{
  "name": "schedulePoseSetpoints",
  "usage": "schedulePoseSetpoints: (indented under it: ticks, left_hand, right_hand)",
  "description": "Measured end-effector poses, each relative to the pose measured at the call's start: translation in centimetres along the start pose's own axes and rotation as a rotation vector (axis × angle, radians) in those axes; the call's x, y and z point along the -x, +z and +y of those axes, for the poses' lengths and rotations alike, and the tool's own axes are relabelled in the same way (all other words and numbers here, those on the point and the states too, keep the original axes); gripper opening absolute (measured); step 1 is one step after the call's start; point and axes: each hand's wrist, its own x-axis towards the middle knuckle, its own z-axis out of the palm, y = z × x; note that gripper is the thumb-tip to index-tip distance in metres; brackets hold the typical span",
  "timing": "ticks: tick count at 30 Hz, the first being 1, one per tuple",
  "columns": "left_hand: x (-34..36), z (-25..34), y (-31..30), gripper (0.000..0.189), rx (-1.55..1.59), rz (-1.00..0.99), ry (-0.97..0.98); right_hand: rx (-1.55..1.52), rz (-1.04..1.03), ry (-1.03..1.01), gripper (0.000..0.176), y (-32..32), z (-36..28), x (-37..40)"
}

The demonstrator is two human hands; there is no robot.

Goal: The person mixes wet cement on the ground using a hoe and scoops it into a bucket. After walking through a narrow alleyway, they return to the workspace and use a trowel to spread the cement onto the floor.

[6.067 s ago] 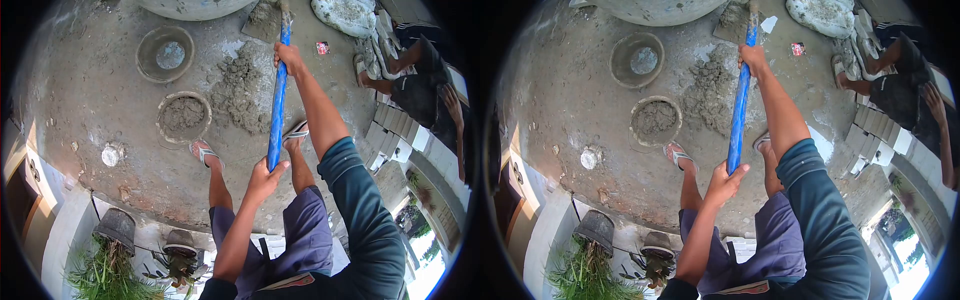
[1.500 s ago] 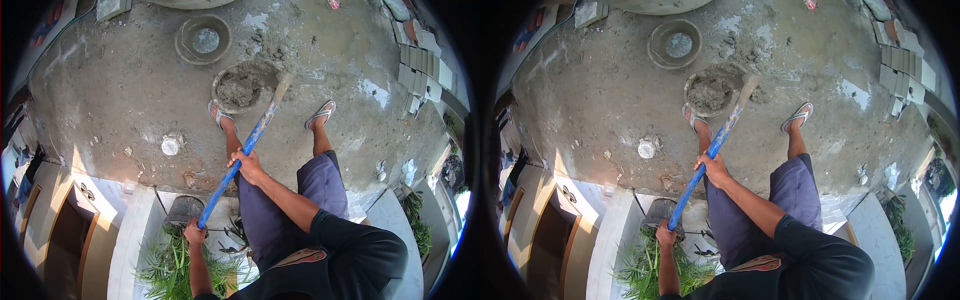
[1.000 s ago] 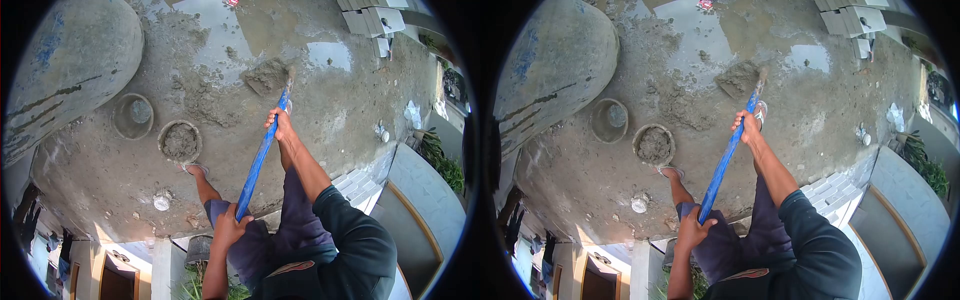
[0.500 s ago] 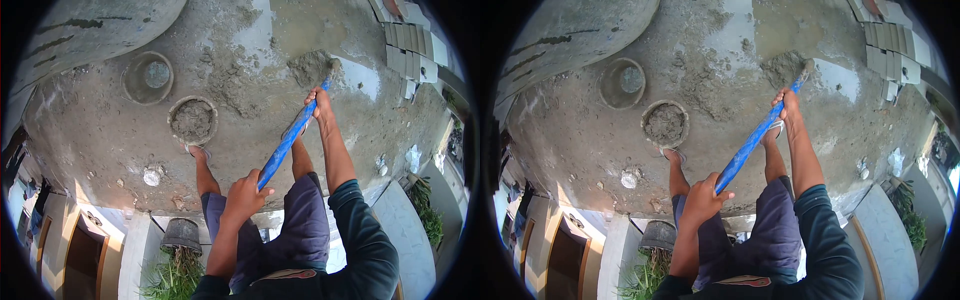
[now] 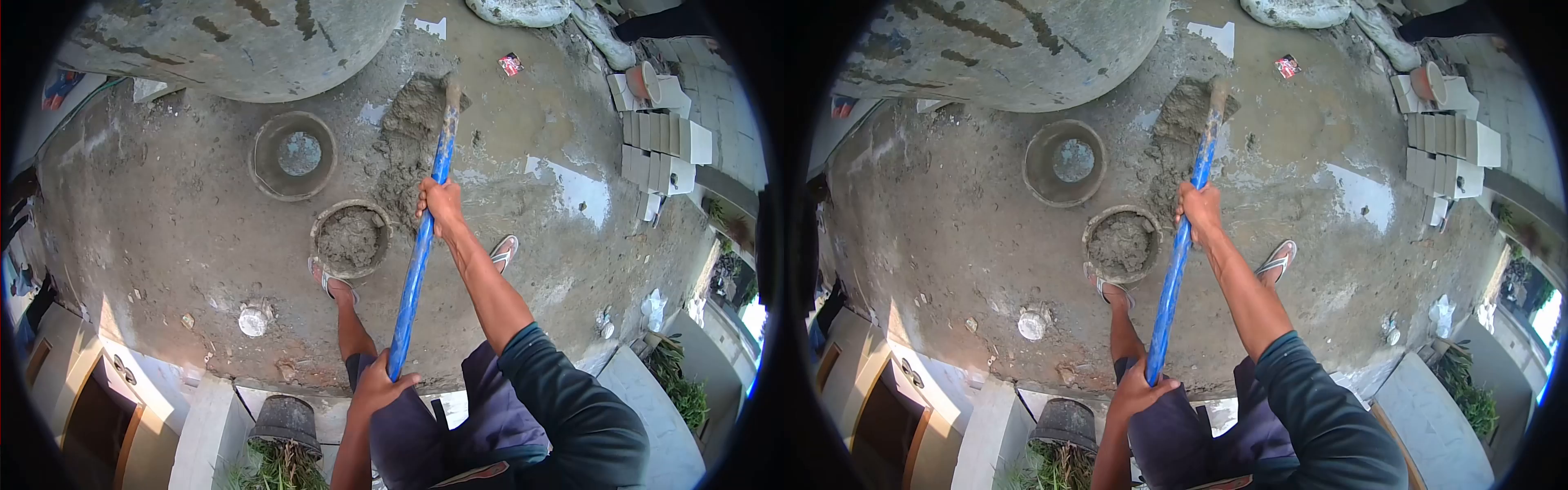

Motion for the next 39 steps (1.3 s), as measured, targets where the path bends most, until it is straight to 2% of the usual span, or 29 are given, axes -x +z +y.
schedulePoseSetpoints:
  ticks: [2,4,5,8,15,18,21,23,24,25,26,27,28,30,31,33,34,36,37,39]
  left_hand:
    - [-4.6,2.3,2.0,0.043,0.45,-0.101,-0.14]
    - [-8.2,5.2,5.1,0.036,0.562,0.019,-0.091]
    - [-8.8,6.0,6.5,0.036,0.571,0.017,-0.099]
    - [-6.9,7.4,11.2,0.034,0.74,0.089,-0.05]
    - [-0.4,9.5,18.0,0.031,1.269,-0.096,-0.324]
    - [2.0,10.2,20.0,0.031,1.248,-0.064,-0.334]
    - [3.7,11.5,19.5,0.031,1.286,-0.132,-0.378]
    - [2.7,11.9,18.2,0.035,1.123,-0.321,-0.223]
    - [1.8,10.9,16.9,0.047,1.142,-0.523,-0.194]
    - [0.3,9.3,15.3,0.061,0.972,-0.62,-0.296]
    - [-1.8,8.0,12.8,0.059,0.788,-0.609,-0.152]
    - [-4.6,5.7,11.3,0.071,0.601,-0.243,-0.05]
    - [-7.3,4.8,7.6,0.08,0.471,0.057,-0.084]
    - [-15.4,-4.4,2.8,0.081,0.104,0.783,-0.062]
    - [-18.2,-7.4,-0.3,0.081,-0.019,1.013,-0.14]
    - [-22.9,-12.0,-3.3,0.057,0.369,1.129,-0.294]
    - [-23.8,-11.7,-4.4,0.057,0.371,1.126,-0.292]
    - [-21.9,-12.1,-4.6,0.031,1.345,0.49,-0.162]
    - [-20.9,-11.3,-5.1,0.031,1.348,0.487,-0.176]
    - [-19.6,-8.2,-7.2,0.025,1.281,0.577,-0.078]
  right_hand:
    - [0.172,-0.04,-0.116,0.013,1.2,-2.4,-5.6]
    - [0.373,-0.056,-0.178,0.018,2.7,-4.9,-9.7]
    - [0.382,-0.055,-0.17,0.018,3.0,-5.7,-10.5]
    - [0.559,-0.087,-0.148,0.021,1.4,-5.6,-9.4]
    - [0.846,-0.183,-0.032,0.019,-3.2,-2.1,-4.5]
    - [0.903,-0.185,0.016,0.02,-5.9,0.2,-3.1]
    - [0.875,-0.165,0.156,0.016,-8.4,2.3,-3.5]
    - [0.823,-0.152,0.187,0.015,-9.5,2.3,-4.5]
    - [0.775,-0.14,0.205,0.015,-10.2,2.0,-4.5]
    - [0.798,-0.157,0.209,0.016,-11.0,2.4,-5.6]
    - [0.819,-0.169,0.207,0.017,-11.4,2.7,-6.8]
    - [0.826,-0.183,0.208,0.017,-11.2,2.7,-7.0]
    - [0.825,-0.184,0.21,0.014,-11.1,2.6,-6.6]
    - [0.84,-0.198,0.232,0.013,-11.2,2.7,-5.2]
    - [0.84,-0.181,0.217,0.013,-10.9,2.6,-4.5]
    - [0.838,-0.161,0.197,0.012,-10.0,1.9,-4.7]
    - [0.829,-0.136,0.21,0.013,-9.9,1.6,-5.3]
    - [0.83,-0.095,0.279,0.014,-11.2,2.2,-4.6]
    - [0.83,-0.112,0.278,0.015,-11.1,1.6,-5.5]
    - [0.825,-0.126,0.253,0.016,-10.4,1.1,-5.9]
